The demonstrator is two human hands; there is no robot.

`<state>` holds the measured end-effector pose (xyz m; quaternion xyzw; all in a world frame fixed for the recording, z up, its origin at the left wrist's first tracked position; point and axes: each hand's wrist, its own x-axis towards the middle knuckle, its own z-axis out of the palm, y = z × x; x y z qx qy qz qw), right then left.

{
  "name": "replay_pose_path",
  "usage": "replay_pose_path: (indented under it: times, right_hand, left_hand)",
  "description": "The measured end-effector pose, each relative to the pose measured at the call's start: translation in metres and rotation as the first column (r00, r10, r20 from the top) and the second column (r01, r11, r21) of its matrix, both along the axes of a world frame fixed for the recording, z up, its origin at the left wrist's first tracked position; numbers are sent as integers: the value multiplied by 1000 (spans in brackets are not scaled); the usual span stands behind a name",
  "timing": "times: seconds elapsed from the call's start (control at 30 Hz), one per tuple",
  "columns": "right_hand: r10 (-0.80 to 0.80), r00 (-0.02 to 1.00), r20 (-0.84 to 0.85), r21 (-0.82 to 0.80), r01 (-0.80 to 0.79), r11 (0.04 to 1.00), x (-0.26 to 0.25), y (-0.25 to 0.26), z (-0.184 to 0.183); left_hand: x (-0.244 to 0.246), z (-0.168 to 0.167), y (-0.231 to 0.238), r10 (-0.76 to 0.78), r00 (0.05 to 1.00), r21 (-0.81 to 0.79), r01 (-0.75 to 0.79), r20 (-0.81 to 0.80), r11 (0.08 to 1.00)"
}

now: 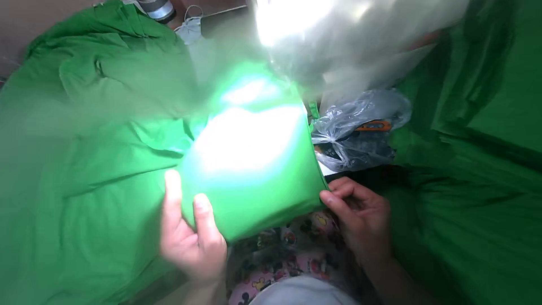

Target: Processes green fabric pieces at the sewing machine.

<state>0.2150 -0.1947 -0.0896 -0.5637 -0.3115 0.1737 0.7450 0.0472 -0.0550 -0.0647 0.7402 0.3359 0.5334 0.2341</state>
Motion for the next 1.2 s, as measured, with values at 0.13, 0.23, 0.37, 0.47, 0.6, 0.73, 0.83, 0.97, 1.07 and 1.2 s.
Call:
replay_pose_path:
  times: [0.13,0.23,0.37,0.47,0.6,0.73,0.83,0.97,1.07,1.2]
  right_hand:
    - [-41,999,23,49,40,998,13,30,9]
    - [-42,999,21,61,41,997,24,49,16]
    - [-59,997,58,62,55,997,35,68,26]
    - [-100,991,87,52,96,994,36,76,32]
    - [-37,998,53,-27,39,999,19,69,28]
    - [22,996,85,-164,-8,986,-17,28,-12]
    - [13,999,48,-262,0,965,-39,-6,-49]
    - [-13,1000,-17,-386,6,922,-53,-37,-94]
    - [-12,1000,-22,-407,3,913,-56,-52,-113]
    - [-17,999,-40,-440,-2,898,-57,-64,-119]
  left_hand:
    - [12,9,31,-64,997,-35,66,46,997]
    - [22,20,51,-106,990,-25,109,96,994]
    - [36,31,72,-109,986,15,108,123,994]
    - [39,31,82,-82,995,31,80,58,996]
    - [29,21,69,-26,994,-25,24,-105,999]
    - [-15,-32,4,-36,999,186,40,-28,982]
    - [-34,-90,-70,-121,992,-114,123,17,986]
    - [-15,-119,-92,-264,961,-686,134,-87,715]
    - [13,-123,-76,-323,943,-729,164,-82,664]
    - [29,-134,-70,-218,972,-722,209,83,660]
